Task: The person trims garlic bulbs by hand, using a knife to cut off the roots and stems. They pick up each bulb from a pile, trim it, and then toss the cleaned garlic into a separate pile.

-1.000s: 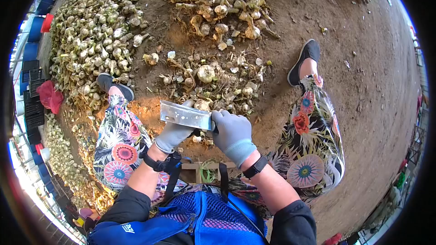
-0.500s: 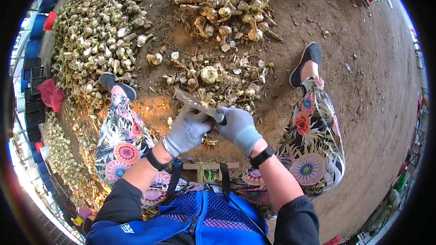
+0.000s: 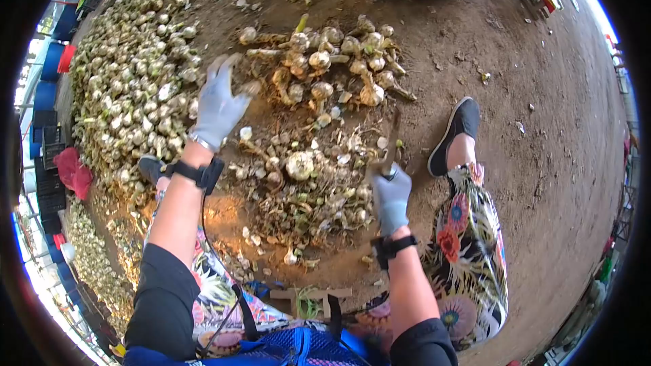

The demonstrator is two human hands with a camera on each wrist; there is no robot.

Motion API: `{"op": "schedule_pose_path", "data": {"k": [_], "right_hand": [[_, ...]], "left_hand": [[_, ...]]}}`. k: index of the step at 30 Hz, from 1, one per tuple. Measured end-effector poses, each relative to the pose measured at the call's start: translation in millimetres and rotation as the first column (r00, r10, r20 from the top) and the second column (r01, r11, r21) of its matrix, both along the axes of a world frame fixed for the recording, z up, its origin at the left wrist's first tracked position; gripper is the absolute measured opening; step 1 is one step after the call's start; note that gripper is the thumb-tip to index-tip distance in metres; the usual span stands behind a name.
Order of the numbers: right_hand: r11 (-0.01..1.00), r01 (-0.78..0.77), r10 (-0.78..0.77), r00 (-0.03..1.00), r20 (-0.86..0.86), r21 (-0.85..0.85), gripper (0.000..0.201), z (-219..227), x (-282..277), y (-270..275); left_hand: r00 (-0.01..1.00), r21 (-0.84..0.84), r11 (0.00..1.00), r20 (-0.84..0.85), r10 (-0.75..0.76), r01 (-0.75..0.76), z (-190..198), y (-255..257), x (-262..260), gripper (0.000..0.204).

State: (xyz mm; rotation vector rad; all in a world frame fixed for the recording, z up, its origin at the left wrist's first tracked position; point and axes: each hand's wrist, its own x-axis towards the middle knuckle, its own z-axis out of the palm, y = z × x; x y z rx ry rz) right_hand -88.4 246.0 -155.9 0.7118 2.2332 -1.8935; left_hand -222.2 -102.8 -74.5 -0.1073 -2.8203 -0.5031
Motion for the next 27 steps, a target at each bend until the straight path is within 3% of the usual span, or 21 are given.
{"op": "schedule_pose_path", "data": {"k": [4,5,7,9,10,11,12,13,15,17,19,21,23,25,27], "right_hand": [[0.986,0.041,-0.02,0.991,-0.129,0.164,0.017,-16.9,-140.6,35.7],[0.982,0.043,-0.021,0.993,-0.119,0.186,0.019,-20.0,-178.0,43.2],[0.97,-0.022,0.061,0.986,-0.154,0.244,0.026,-22.9,-253.1,48.2],[0.939,-0.189,0.241,0.958,-0.156,0.289,0.03,-27.3,-321.3,42.6],[0.892,-0.299,0.372,0.912,-0.172,0.34,0.031,-34.4,-351.8,36.0],[0.83,-0.399,0.495,0.849,-0.185,0.389,0.031,-44.0,-377.5,26.8],[0.777,-0.483,0.571,0.811,-0.128,0.403,0.032,-54.7,-397.2,16.5],[0.717,-0.562,0.642,0.763,-0.077,0.412,0.032,-68.5,-413.6,5.4],[0.556,-0.601,0.708,0.705,0.052,0.575,0.032,-101.8,-440.5,5.8],[0.611,-0.62,0.726,0.687,-0.035,0.492,0.031,-77.0,-407.7,-6.6],[0.694,-0.627,0.608,0.773,0.178,0.352,0.035,-56.5,-385.9,-7.6],[0.776,-0.6,0.576,0.8,0.169,0.195,0.033,-58.7,-344.1,-1.5],[0.625,-0.639,0.681,0.727,0.087,0.447,0.031,-48.4,-292.3,-5.3],[0.68,-0.63,0.678,0.735,0.004,0.375,0.03,-49.0,-246.0,-5.3],[0.719,-0.607,0.647,0.762,-0.007,0.339,0.033,-37.6,-204.0,-13.9]], "left_hand": [[1.0,0.13,0.991,0.031,0.001,-0.005,-32.9,32.0,-107.7,0.07],[0.99,0.104,0.993,0.14,0.035,-0.05,-36.7,34.3,-130.7,0.074],[0.963,0.069,0.993,0.259,0.08,-0.101,-61.7,29.7,-177.4,0.077],[0.934,0.069,0.995,0.355,0.044,-0.073,-100.0,17.7,-211.0,0.084],[0.879,0.113,0.987,0.474,0.048,-0.115,-94.7,28.3,-218.5,0.086],[0.909,0.14,0.99,0.412,-0.065,0.007,-128.8,17.9,-234.8,0.079],[0.834,0.456,0.888,0.468,-0.292,0.055,-140.7,19.7,-223.6,0.078],[0.745,0.724,0.688,0.435,-0.507,0.046,-144.8,26.9,-213.9,0.078],[0.796,0.527,0.849,0.5,-0.341,0.033,-152.4,43.0,-214.2,0.075],[0.657,0.543,0.83,0.672,-0.342,-0.124,-130.0,58.1,-196.7,0.076],[0.726,0.515,0.857,0.585,-0.362,0.012,-141.0,64.2,-167.0,0.077],[0.697,0.529,0.849,0.614,-0.371,-0.013,-135.5,64.5,-119.9,0.075],[0.663,0.539,0.842,0.641,-0.387,-0.03,-118.8,70.3,-64.4,0.068],[0.625,0.489,0.866,0.644,-0.442,0.109,-115.8,69.4,-12.6,0.059],[0.44,0.541,0.793,0.662,-0.607,0.281,-107.5,56.6,20.6,0.044]]}}
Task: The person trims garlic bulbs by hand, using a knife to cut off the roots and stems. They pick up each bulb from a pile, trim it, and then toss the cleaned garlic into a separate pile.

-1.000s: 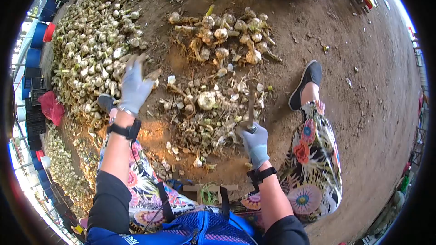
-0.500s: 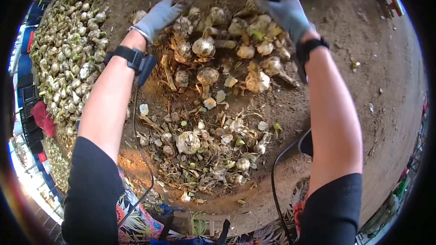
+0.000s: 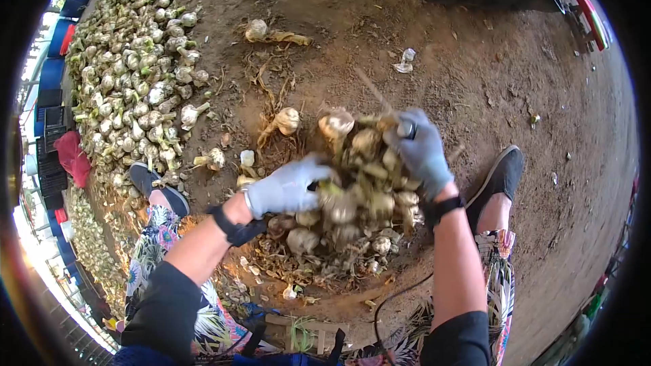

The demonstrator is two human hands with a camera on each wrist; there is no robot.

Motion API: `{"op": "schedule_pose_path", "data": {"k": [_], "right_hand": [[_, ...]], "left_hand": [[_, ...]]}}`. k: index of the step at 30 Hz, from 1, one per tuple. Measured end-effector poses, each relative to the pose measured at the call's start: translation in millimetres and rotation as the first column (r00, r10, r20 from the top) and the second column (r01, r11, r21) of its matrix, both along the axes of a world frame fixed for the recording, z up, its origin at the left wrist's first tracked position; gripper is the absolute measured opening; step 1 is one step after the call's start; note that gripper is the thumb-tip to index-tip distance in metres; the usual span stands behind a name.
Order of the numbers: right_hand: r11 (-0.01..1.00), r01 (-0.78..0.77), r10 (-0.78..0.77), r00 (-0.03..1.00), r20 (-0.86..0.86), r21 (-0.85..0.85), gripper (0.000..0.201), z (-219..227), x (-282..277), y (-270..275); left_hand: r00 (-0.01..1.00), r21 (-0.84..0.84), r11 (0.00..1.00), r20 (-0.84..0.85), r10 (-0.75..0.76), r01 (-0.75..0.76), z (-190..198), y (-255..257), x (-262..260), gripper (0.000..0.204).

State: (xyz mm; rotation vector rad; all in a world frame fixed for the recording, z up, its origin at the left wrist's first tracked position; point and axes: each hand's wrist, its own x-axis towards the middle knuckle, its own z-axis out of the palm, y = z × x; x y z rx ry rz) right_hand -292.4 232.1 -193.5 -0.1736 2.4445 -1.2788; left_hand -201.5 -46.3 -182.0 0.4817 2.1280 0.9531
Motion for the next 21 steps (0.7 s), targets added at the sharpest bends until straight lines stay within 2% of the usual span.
{"op": "schedule_pose_path", "data": {"k": [1,2,3,4,5,6,7,8,10,11,12,13,14,16,18,20,21], "right_hand": [[1.0,0.014,-0.014,0.999,0.038,-0.014,0.035,-1.0,16.0,-2.0],[0.999,0.03,-0.028,0.996,0.083,-0.026,0.036,-4.0,32.6,-3.3],[0.995,0.087,-0.082,0.992,0.092,-0.056,0.037,-4.4,48.1,-6.6],[0.987,0.126,-0.119,0.99,0.078,-0.1,0.035,-6.3,59.1,-8.2],[0.966,0.213,-0.192,0.971,0.142,-0.148,0.033,-6.3,66.7,-10.3],[0.935,0.299,-0.259,0.943,0.21,-0.19,0.032,-7.0,72.1,-12.2],[0.882,0.4,-0.331,0.903,0.276,-0.251,0.028,-11.1,75.7,-13.4],[0.884,0.399,-0.331,0.902,0.278,-0.244,0.028,-13.0,76.3,-14.3],[0.854,0.477,-0.396,0.856,0.332,-0.21,0.03,-17.7,74.8,-13.6],[0.883,0.433,-0.378,0.884,0.274,-0.18,0.035,-18.2,74.7,-13.9],[0.86,0.469,-0.393,0.861,0.324,-0.203,0.038,-16.4,73.9,-17.1],[0.862,0.466,-0.389,0.861,0.327,-0.199,0.037,-15.2,73.4,-15.6],[0.866,0.455,-0.378,0.866,0.327,-0.205,0.037,-14.7,72.6,-17.0],[0.864,0.452,-0.364,0.865,0.345,-0.221,0.037,-17.6,74.0,-15.6],[0.865,0.438,-0.348,0.875,0.338,-0.244,0.037,-17.2,73.8,-12.1],[0.849,0.401,-0.263,0.886,0.382,-0.345,0.038,-17.4,72.9,-6.9],[0.872,0.378,-0.239,0.884,0.402,-0.313,0.037,-14.0,71.4,-2.8]], "left_hand": [[0.992,0.095,0.992,0.09,-0.088,0.08,1.1,-8.0,-3.2,0.04],[0.958,-0.059,0.998,0.284,0.026,-0.01,42.3,-6.8,-27.5,0.039],[0.977,-0.265,0.962,0.178,0.114,-0.064,51.4,-5.1,-52.2,0.041],[0.955,0.109,0.954,-0.076,0.287,-0.278,21.2,-29.1,-63.6,0.042],[0.842,0.018,0.855,-0.168,0.513,-0.518,42.6,-25.1,-91.5,0.038],[0.745,-0.023,0.837,-0.47,0.474,-0.547,32.5,-32.6,-122.0,0.043],[0.728,-0.116,0.824,-0.547,0.413,-0.555,22.8,-42.7,-150.5,0.054],[0.687,-0.265,0.789,-0.681,0.254,-0.554,11.2,-46.7,-175.3,0.062],[0.74,-0.459,0.694,-0.653,0.161,-0.555,-16.8,-52.1,-205.1,0.064],[0.776,-0.52,0.663,-0.613,0.149,-0.538,-35.2,-52.6,-205.2,0.058],[0.811,-0.582,0.632,-0.57,0.131,-0.511,-39.6,-45.4,-198.6,0.053],[0.795,-0.552,0.66,-0.595,0.117,-0.51,-38.4,-35.3,-182.9,0.036],[0.798,-0.578,0.638,-0.594,0.099,-0.509,-36.4,-22.8,-166.4,0.029],[0.739,-0.458,0.713,-0.662,0.125,-0.531,-45.3,-20.5,-126.8,0.031],[0.752,-0.375,0.795,-0.642,0.149,-0.478,-43.1,-15.0,-87.3,0.032],[0.616,-0.068,0.907,-0.754,0.226,-0.416,-30.4,-13.8,-43.1,0.03],[0.687,0.116,0.86,-0.552,0.472,-0.498,-5.7,-10.1,-27.9,0.031]]}}
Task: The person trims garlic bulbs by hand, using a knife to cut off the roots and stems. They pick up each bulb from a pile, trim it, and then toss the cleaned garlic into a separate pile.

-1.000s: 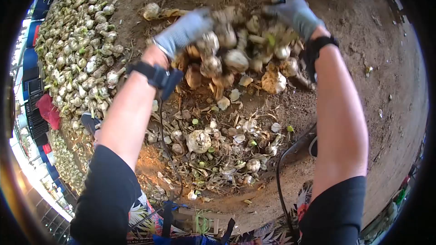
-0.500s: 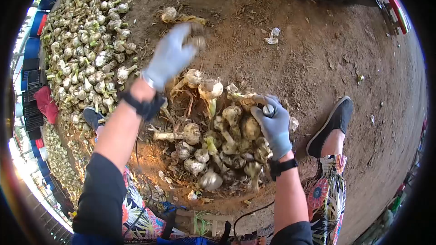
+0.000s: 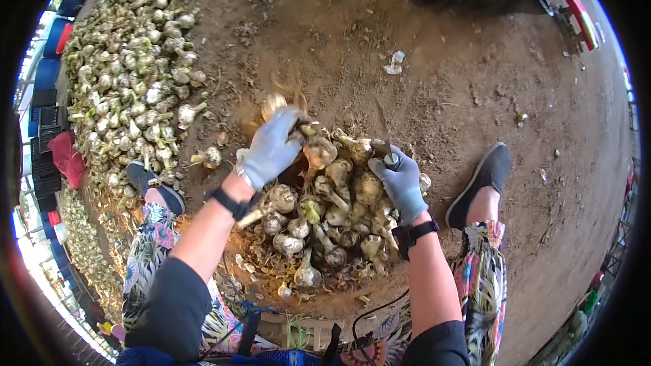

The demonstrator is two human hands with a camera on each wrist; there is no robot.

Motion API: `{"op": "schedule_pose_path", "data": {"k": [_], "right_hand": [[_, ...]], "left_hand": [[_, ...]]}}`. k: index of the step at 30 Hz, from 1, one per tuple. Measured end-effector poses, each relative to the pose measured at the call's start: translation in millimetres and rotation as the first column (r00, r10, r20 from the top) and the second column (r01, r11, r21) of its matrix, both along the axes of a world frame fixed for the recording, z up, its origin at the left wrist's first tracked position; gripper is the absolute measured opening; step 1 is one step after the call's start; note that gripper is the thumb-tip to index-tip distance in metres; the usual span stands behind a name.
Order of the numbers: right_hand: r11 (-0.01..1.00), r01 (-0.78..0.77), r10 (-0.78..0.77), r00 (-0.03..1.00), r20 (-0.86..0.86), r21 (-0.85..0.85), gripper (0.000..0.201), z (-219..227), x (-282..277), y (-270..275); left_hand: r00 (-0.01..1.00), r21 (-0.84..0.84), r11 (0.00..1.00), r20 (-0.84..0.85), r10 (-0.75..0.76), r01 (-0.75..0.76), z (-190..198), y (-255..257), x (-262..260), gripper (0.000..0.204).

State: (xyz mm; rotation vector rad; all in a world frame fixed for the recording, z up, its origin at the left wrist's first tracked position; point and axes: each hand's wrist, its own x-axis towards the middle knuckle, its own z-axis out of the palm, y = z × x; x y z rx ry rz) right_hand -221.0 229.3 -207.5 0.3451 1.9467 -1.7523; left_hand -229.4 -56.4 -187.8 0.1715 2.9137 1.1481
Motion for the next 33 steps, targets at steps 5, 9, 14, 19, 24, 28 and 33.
{"op": "schedule_pose_path", "data": {"k": [5,9,14,19,24,28,33], "right_hand": [[0.979,-0.002,0.067,0.949,-0.308,0.206,0.025,48.3,29.0,7.5],[0.98,0.169,-0.178,0.98,-0.087,-0.104,0.028,128.8,91.8,-35.2],[0.557,0.426,-0.275,0.904,0.326,-0.713,0.033,180.9,174.5,-90.3],[0.743,0.319,-0.291,0.946,0.146,-0.588,0.028,204.0,210.8,-89.2],[0.867,0.213,-0.186,0.977,0.104,-0.45,0.025,222.9,235.5,-115.4],[0.874,0.08,-0.068,0.997,0.043,-0.479,0.026,234.2,244.5,-111.8],[0.947,0.023,-0.023,1.0,0.004,-0.321,0.03,227.0,255.0,-106.9]], "left_hand": [[0.854,0.862,0.095,0.469,0.225,-0.499,113.7,-5.9,77.1,0.013],[0.855,0.766,-0.503,0.51,0.094,-0.401,160.1,7.2,152.5,0.02],[0.794,0.623,-0.581,0.605,-0.067,-0.524,179.3,27.0,236.6,0.016],[0.648,0.675,0.108,0.633,0.423,-0.729,193.7,-2.8,289.1,0.014],[0.944,0.511,0.815,0.304,0.126,-0.273,217.9,20.6,302.8,0.063],[0.917,0.623,0.702,0.383,0.113,-0.347,217.3,18.3,301.2,0.064],[0.949,0.799,0.516,0.293,0.114,-0.309,212.4,14.7,311.7,0.067]]}}
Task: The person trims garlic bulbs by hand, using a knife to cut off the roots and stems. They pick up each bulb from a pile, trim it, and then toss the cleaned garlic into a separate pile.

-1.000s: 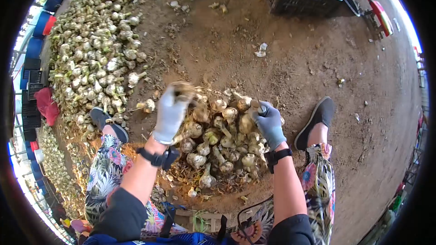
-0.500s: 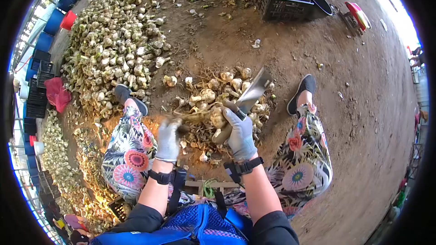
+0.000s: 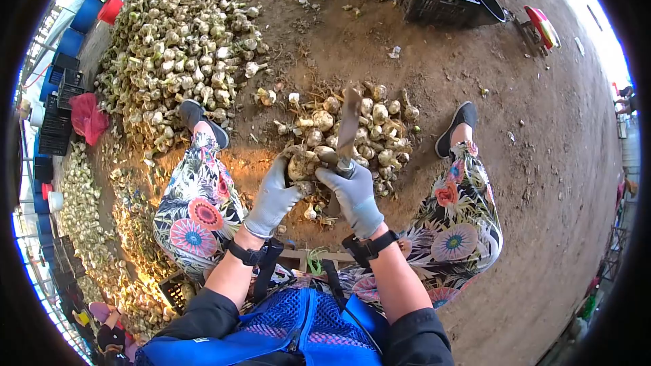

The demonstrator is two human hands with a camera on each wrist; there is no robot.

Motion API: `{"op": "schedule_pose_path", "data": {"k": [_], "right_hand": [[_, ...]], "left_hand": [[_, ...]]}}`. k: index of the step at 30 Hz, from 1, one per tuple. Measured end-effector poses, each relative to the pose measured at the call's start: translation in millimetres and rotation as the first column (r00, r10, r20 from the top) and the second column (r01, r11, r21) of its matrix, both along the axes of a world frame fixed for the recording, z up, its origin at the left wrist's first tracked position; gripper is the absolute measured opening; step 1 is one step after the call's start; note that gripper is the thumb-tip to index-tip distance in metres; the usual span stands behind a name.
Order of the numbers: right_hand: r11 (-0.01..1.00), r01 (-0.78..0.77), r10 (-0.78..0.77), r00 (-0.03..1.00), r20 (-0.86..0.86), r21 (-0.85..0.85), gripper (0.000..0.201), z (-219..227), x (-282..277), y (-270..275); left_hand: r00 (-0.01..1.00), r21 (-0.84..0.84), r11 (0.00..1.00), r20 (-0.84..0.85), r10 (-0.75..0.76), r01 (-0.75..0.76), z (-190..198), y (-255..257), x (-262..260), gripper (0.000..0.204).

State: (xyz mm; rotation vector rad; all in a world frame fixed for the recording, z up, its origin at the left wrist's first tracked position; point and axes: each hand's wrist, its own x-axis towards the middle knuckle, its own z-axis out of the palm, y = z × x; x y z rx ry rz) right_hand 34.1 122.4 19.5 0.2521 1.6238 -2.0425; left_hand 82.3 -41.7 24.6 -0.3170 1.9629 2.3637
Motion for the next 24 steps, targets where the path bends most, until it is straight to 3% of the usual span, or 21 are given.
{"op": "schedule_pose_path", "data": {"k": [1,2,4,6,7,8,9,10,11,12,13,14,16,17,18,20,24], "right_hand": [[1.0,0.018,-0.018,1.0,0.014,-0.01,0.032,-3.9,-1.0,-0.4],[1.0,0.016,-0.016,1.0,0.024,-0.007,0.032,-6.8,-1.4,-0.1],[0.959,0.136,-0.075,0.968,0.24,-0.249,0.031,-6.4,-3.2,-3.0],[0.956,0.117,-0.04,0.961,0.274,-0.269,0.029,-6.6,-2.4,-0.3],[0.999,-0.031,0.034,0.996,0.085,-0.039,0.029,-11.4,-2.2,1.6],[0.967,-0.133,0.153,0.985,-0.082,0.217,0.029,-14.7,-1.4,3.5],[0.899,-0.165,0.278,0.931,-0.236,0.406,0.028,-7.6,0.4,5.7],[0.898,-0.166,0.276,0.933,-0.23,0.406,0.028,-2.4,3.1,7.7],[0.695,-0.173,0.525,0.785,-0.328,0.698,0.026,1.9,5.9,9.8],[0.424,-0.072,0.752,0.583,-0.307,0.903,0.025,3.7,9.4,12.2],[0.425,0.005,0.778,0.51,-0.368,0.905,0.023,3.0,13.2,12.2],[0.424,0.004,0.777,0.512,-0.366,0.906,0.023,3.7,14.4,13.2],[0.351,-0.008,0.782,0.553,-0.289,0.936,0.023,6.9,17.2,14.7],[0.357,-0.012,0.777,0.559,-0.29,0.934,0.022,6.7,17.9,16.1],[0.357,-0.011,0.775,0.561,-0.29,0.934,0.022,6.9,18.3,16.3],[0.365,-0.034,0.76,0.589,-0.277,0.93,0.022,8.2,18.8,15.5],[0.322,-0.054,0.788,0.568,-0.236,0.945,0.022,16.7,21.5,11.3]], "left_hand": [[1.0,0.114,0.993,-0.007,0.014,-0.013,-12.0,2.7,1.9,0.069],[1.0,0.117,0.993,0.002,0.017,-0.017,-17.9,1.9,5.3,0.069],[0.998,0.115,0.992,0.027,-0.055,0.052,-16.8,-3.7,6.4,0.071],[0.991,0.13,0.989,0.11,-0.081,0.067,-17.4,-7.6,5.8,0.067],[0.979,0.269,0.963,0.196,-0.063,0.008,-17.9,-7.1,6.1,0.063],[0.957,0.398,0.915,0.283,-0.058,-0.062,-18.0,-6.2,6.4,0.059],[0.968,0.349,0.934,0.25,-0.022,-0.069,-16.8,-4.4,6.5,0.055],[0.967,0.351,0.934,0.255,-0.024,-0.07,-25.1,-5.6,10.1,0.055],[0.978,0.202,0.979,0.206,-0.02,-0.023,-40.8,-8.4,16.6,0.059],[0.988,0.047,0.999,0.155,-0.025,0.018,-42.0,-7.1,18.3,0.063],[0.978,0.473,0.867,0.199,0.065,-0.155,-41.4,-2.8,23.6,0.07],[0.978,0.474,0.867,0.201,0.063,-0.154,-41.9,-1.7,25.8,0.07],[0.978,0.228,0.968,0.199,0.057,-0.103,-41.4,0.5,32.0,0.075],[0.991,0.12,0.989,0.118,0.068,-0.082,-45.7,2.2,31.8,0.071],[0.991,0.119,0.99,0.119,0.065,-0.08,-47.0,2.1,31.1,0.071],[0.991,-0.191,0.982,0.134,0.011,0.014,-49.0,1.5,30.0,0.071],[0.998,-0.238,0.971,0.068,-0.012,0.028,-55.6,0.6,33.8,0.072]]}}
